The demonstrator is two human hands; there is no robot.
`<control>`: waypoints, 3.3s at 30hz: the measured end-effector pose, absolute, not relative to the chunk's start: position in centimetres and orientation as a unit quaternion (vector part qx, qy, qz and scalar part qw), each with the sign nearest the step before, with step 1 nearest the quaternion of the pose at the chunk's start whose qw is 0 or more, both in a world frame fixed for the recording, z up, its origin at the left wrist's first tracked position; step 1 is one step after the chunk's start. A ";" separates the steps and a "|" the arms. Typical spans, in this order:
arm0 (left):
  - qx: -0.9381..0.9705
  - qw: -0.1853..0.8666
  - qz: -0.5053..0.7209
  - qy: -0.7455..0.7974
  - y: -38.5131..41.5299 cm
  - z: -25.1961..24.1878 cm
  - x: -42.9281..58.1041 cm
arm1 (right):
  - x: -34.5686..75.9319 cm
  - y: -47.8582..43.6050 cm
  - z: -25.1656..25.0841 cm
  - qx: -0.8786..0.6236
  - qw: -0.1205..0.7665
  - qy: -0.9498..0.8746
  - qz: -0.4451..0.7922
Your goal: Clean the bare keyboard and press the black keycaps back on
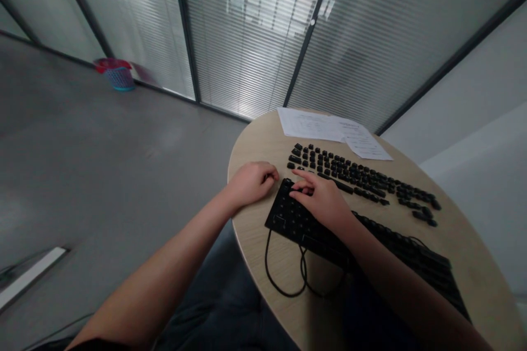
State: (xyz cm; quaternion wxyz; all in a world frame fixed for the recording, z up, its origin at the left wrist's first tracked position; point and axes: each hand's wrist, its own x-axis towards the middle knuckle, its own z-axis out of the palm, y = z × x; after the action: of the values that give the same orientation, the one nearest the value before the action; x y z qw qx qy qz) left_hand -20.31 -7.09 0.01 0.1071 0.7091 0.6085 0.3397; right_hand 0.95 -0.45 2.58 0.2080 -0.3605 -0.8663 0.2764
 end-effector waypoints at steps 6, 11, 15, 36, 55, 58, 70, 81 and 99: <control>0.714 0.103 0.334 0.607 -6.9 -0.2 -20.3 | 0.7 -0.5 3.1 -0.361 0.194 -0.879 0.245; 0.717 0.095 0.325 0.609 -6.9 -0.2 -20.2 | 0.4 -0.8 3.0 -0.340 0.199 -0.902 0.179; 0.719 0.083 0.323 0.610 -7.0 -0.1 -20.3 | 0.3 -0.9 2.7 -0.337 0.189 -0.905 0.176; 0.771 0.139 0.387 0.486 -7.6 0.2 -20.9 | -2.5 19.8 4.8 -0.468 0.082 -0.874 0.104; 0.805 0.172 0.361 0.440 -6.7 0.1 -21.0 | 3.3 2.8 6.8 -0.325 0.245 -0.903 0.137; 0.809 0.191 0.361 0.423 -6.5 0.1 -21.2 | 4.7 -0.1 5.4 -0.293 0.240 -0.919 0.113; 0.742 0.295 0.355 0.486 -6.8 0.0 -21.2 | 3.7 -0.8 1.7 -0.228 0.263 -0.935 0.069; 0.723 0.322 0.366 0.489 -6.9 0.3 -21.0 | 3.7 -0.7 1.4 -0.225 0.256 -0.938 0.061; 0.718 0.316 0.347 0.513 -6.8 0.3 -21.0 | 4.5 -0.5 2.7 -0.217 0.269 -0.937 0.046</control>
State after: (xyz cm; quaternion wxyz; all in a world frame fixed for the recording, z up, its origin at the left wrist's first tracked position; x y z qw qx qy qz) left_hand -21.04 -6.84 0.28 0.3165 0.7180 0.5135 0.3473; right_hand 4.55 -0.52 2.69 0.2690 -0.2166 -0.9374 0.0455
